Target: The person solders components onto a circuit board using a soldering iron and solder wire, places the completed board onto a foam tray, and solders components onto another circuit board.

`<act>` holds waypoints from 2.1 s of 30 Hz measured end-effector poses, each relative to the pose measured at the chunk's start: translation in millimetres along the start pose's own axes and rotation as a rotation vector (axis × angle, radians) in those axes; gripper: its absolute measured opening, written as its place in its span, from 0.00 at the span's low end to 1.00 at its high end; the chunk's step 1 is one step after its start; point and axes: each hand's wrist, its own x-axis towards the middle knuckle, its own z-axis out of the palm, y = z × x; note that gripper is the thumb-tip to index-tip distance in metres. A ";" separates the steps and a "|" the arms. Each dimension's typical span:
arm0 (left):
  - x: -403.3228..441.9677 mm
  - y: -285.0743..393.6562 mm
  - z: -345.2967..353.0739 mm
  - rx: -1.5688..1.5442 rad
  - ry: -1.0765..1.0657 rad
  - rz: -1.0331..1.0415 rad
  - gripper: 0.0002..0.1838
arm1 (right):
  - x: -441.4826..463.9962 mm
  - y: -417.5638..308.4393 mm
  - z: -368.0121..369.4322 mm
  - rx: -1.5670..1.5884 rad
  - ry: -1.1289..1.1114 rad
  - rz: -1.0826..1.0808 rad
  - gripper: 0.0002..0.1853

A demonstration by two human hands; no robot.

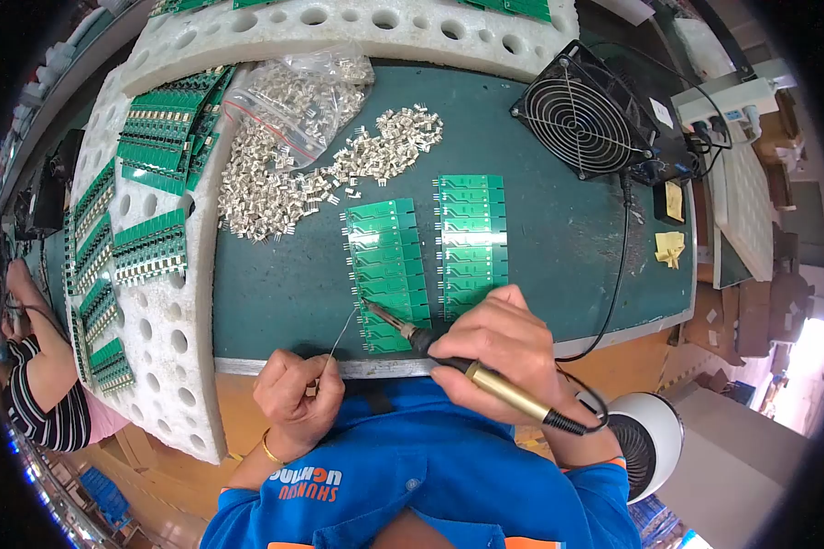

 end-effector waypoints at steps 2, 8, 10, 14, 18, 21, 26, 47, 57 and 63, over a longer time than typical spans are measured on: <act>-0.5 0.0 -0.3 0.007 -0.002 -0.002 0.06 | 4.1 4.1 -4.2 0.048 -0.028 0.022 0.15; -0.2 -0.2 -0.8 -0.001 0.003 -0.002 0.06 | 8.9 7.3 -10.3 0.099 -0.059 0.058 0.14; -0.6 -0.4 -1.6 0.002 0.002 0.006 0.06 | 7.5 5.7 -12.5 0.095 -0.056 0.056 0.14; -1.7 -1.0 -2.9 0.009 -0.006 0.018 0.06 | -1.8 2.7 -17.2 0.102 0.000 0.070 0.13; -2.1 0.1 -2.9 0.003 -0.010 0.017 0.07 | -12.7 1.9 -15.3 0.134 0.055 0.075 0.11; -3.5 0.5 -3.1 -0.005 -0.016 0.019 0.07 | -18.7 -1.1 -9.9 0.105 0.077 0.044 0.11; -4.9 1.3 -1.4 0.004 -0.017 0.030 0.07 | -27.7 -2.3 9.1 0.023 0.098 -0.027 0.14; -3.4 5.4 1.6 0.007 -0.016 0.044 0.08 | -30.3 -16.9 20.6 -0.114 0.078 -0.087 0.13; -2.4 5.0 5.8 0.003 -0.009 0.075 0.08 | -28.1 -21.0 21.9 -0.168 0.069 -0.099 0.16; -1.6 4.8 7.3 0.001 -0.021 0.091 0.08 | -28.6 -23.7 22.2 -0.184 0.063 -0.102 0.16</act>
